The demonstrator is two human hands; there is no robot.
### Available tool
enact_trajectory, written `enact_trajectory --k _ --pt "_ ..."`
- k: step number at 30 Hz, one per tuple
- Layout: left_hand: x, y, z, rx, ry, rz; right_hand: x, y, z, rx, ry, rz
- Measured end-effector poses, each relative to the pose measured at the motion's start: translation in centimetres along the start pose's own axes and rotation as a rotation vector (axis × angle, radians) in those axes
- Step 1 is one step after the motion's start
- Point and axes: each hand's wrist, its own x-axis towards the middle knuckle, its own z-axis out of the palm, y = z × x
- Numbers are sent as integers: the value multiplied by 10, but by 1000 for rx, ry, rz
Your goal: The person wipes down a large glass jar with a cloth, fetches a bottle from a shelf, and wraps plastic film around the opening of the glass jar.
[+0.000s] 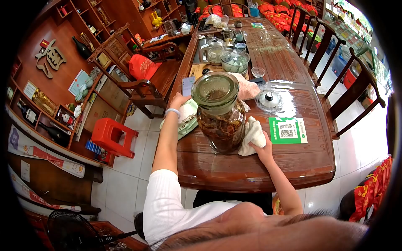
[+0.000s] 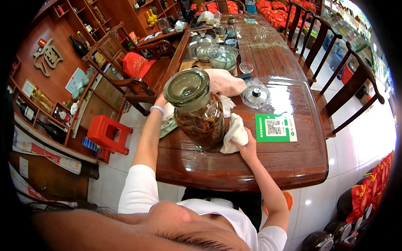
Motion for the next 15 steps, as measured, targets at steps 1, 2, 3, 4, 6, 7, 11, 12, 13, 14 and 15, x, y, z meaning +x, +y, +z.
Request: enact_trajectory --k 1,2,3,4,6,7,11,12,13,14,15 --pt "5 -3 -1 -65 -66 -2 0 1 0 -1 0 -6" --pt "10 -7 -2 -130 -133 -4 0 0 -1 -3 -1 -7" --pt "15 -9 -1 -132 -132 -4 0 -1 -1 -17 2 -13" --pt "17 -9 -2 -146 -153 3 0 -1 -1 -31 5 -19" --pt "18 -12 1 -159 -175 8 1 0 0 -11 7 -13" --pt "8 -9 1 -120 -82 24 0 0 1 7 10 -7" --pt "2 -5 -3 -130 -59 23 0 -6 -1 -17 9 -15" --pt "2 -6 -4 -129 -62 25 0 -7 -1 -29 9 -21" --pt "-1 -5 -6 -145 -69 23 0 -7 -1 -39 9 -26" --pt "-3 -5 -8 -162 -75 20 0 -7 0 -38 12 -24" --pt "-5 -4 -9 -159 -78 20 0 -7 0 -30 13 -16"
